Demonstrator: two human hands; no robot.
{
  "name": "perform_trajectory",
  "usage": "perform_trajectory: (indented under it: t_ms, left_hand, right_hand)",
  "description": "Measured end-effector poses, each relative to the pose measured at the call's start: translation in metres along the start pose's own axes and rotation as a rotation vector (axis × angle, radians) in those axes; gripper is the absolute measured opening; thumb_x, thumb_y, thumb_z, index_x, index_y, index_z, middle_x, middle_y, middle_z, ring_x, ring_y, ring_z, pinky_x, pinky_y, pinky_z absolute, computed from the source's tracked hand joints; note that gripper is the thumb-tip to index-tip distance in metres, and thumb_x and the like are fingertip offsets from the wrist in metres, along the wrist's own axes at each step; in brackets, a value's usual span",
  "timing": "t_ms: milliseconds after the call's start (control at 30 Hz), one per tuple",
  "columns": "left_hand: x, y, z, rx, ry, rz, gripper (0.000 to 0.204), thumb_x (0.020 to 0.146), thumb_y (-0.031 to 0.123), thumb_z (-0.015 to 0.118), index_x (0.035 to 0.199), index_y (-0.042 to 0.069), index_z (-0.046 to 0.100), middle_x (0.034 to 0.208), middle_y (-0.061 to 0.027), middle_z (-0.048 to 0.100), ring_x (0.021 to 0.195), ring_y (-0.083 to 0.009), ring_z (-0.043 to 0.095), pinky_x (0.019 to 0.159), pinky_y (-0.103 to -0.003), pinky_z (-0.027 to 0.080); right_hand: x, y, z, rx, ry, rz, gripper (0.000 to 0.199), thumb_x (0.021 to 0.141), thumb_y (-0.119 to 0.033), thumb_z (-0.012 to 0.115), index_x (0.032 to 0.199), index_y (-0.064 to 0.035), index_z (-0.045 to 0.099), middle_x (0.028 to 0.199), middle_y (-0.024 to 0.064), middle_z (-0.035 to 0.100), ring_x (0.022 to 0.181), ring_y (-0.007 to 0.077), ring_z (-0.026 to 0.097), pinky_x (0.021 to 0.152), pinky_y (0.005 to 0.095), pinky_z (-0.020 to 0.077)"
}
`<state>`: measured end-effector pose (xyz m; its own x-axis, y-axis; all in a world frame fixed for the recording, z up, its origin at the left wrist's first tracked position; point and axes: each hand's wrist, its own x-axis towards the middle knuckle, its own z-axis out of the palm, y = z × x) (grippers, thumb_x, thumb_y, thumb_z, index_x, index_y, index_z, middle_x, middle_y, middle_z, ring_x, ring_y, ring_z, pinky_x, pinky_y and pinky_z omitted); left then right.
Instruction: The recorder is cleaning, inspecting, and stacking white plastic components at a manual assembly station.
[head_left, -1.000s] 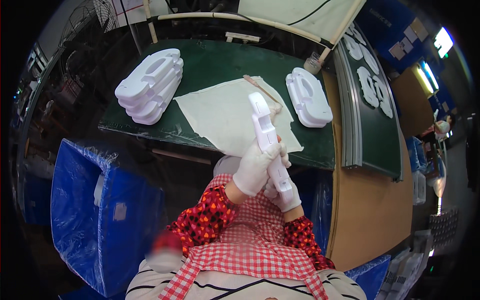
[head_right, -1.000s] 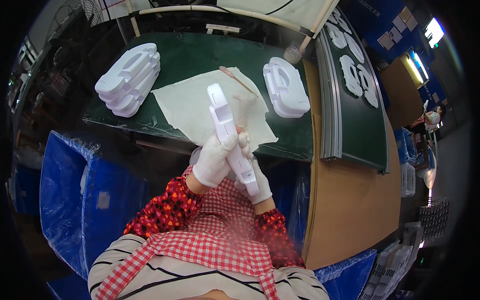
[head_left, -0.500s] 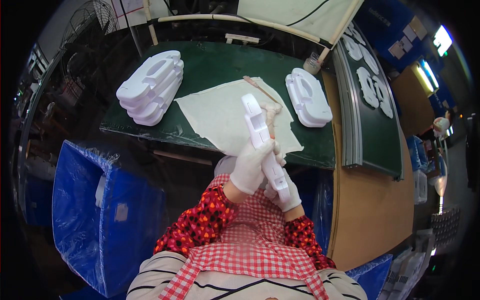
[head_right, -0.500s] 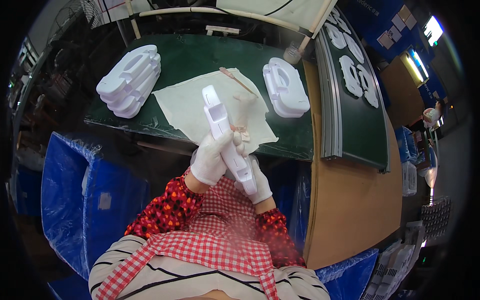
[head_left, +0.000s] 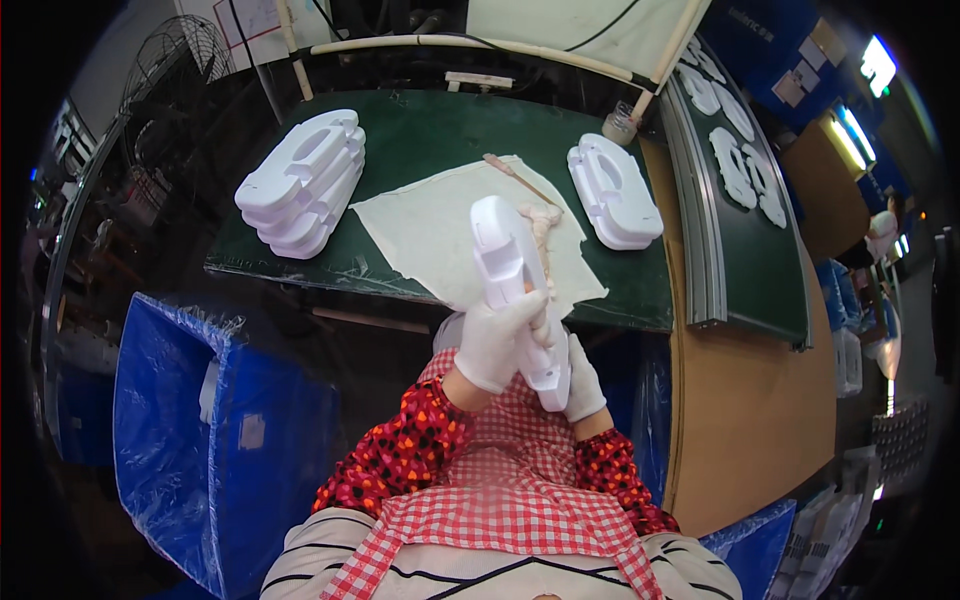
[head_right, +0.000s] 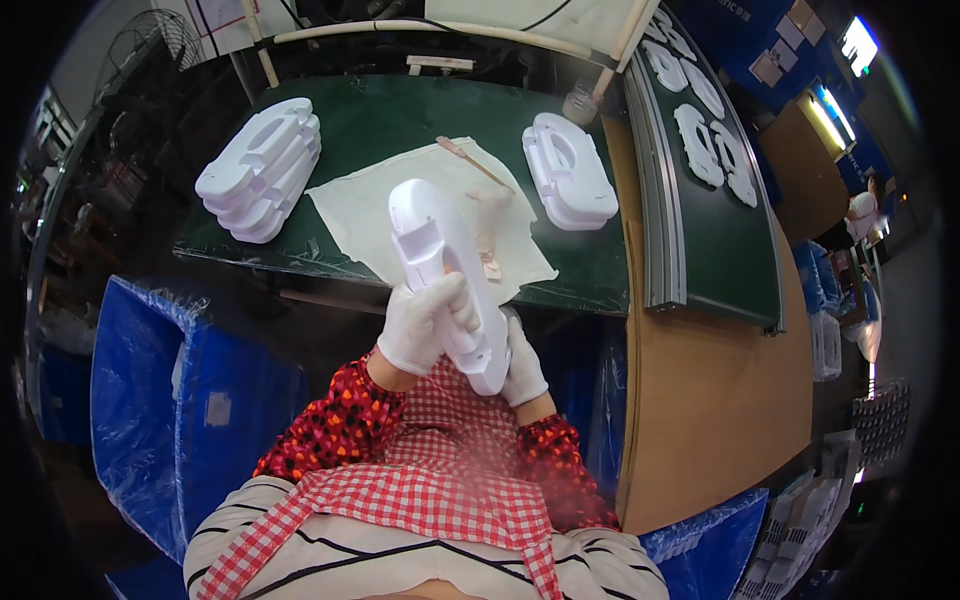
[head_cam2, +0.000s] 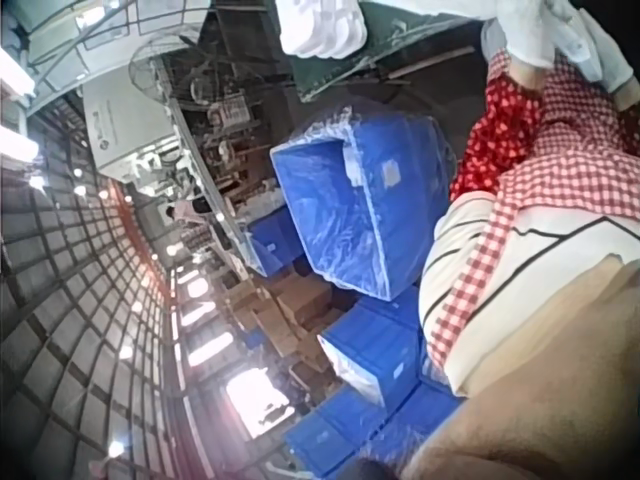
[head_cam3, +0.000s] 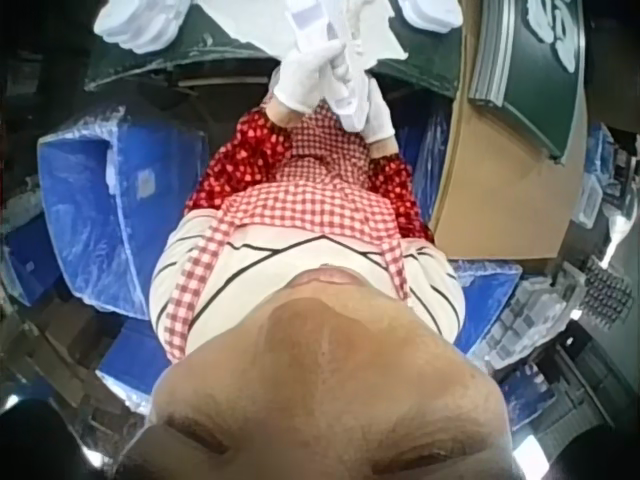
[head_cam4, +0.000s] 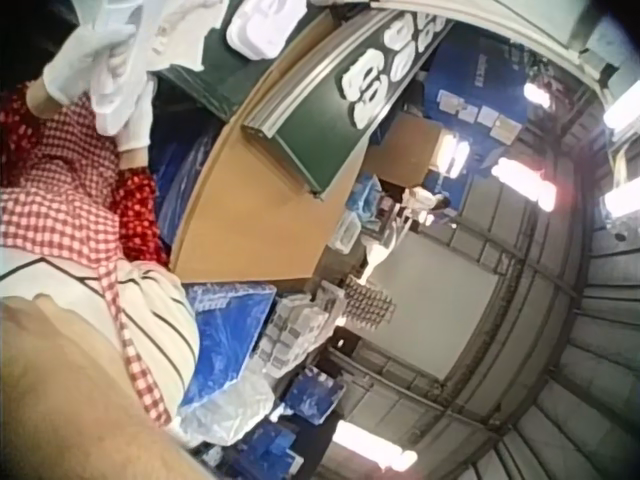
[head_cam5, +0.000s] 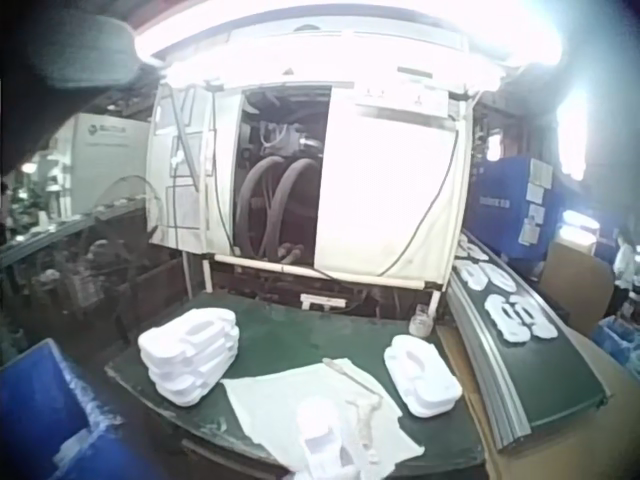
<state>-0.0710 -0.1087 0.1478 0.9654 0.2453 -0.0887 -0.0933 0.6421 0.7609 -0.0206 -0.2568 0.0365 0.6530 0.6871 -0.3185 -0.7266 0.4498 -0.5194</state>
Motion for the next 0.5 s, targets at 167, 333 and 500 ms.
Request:
perform_trajectory:
  t_ms: [167,333,500]
  left_hand:
    - [0.013,-0.011,-0.030,-0.195,0.076,-0.006,0.008,0.085,0.011,0.054,0.084,0.004,0.049,0.062,-0.0055,0.047,0.054,-0.0190,0.051,0.055,-0.033,0.046]
    - [0.012,-0.020,-0.045,-0.342,0.086,0.007,0.009,0.084,0.011,0.054,0.084,0.002,0.050,0.063,-0.0080,0.050,0.058,-0.0217,0.054,0.058,-0.035,0.048]
    - [0.010,-0.023,-0.047,-0.197,0.094,0.021,0.015,0.083,0.011,0.056,0.092,0.004,0.049,0.073,-0.0084,0.055,0.065,-0.0203,0.057,0.063,-0.034,0.049]
  right_hand:
    - [0.003,0.008,-0.011,-0.290,0.048,-0.159,0.044,0.101,-0.034,0.031,0.125,-0.0006,0.048,0.117,0.0106,0.058,0.106,0.0192,0.057,0.091,0.0313,0.0463]
    - [0.000,0.011,-0.007,-0.161,0.094,-0.173,0.047,0.101,-0.034,0.033,0.124,0.0042,0.048,0.115,0.0123,0.059,0.104,0.0188,0.058,0.090,0.0308,0.0467]
    - [0.001,0.013,-0.016,-0.193,0.052,-0.197,0.048,0.100,-0.035,0.035,0.128,0.0029,0.045,0.120,0.0115,0.057,0.108,0.0194,0.057,0.093,0.0314,0.0452]
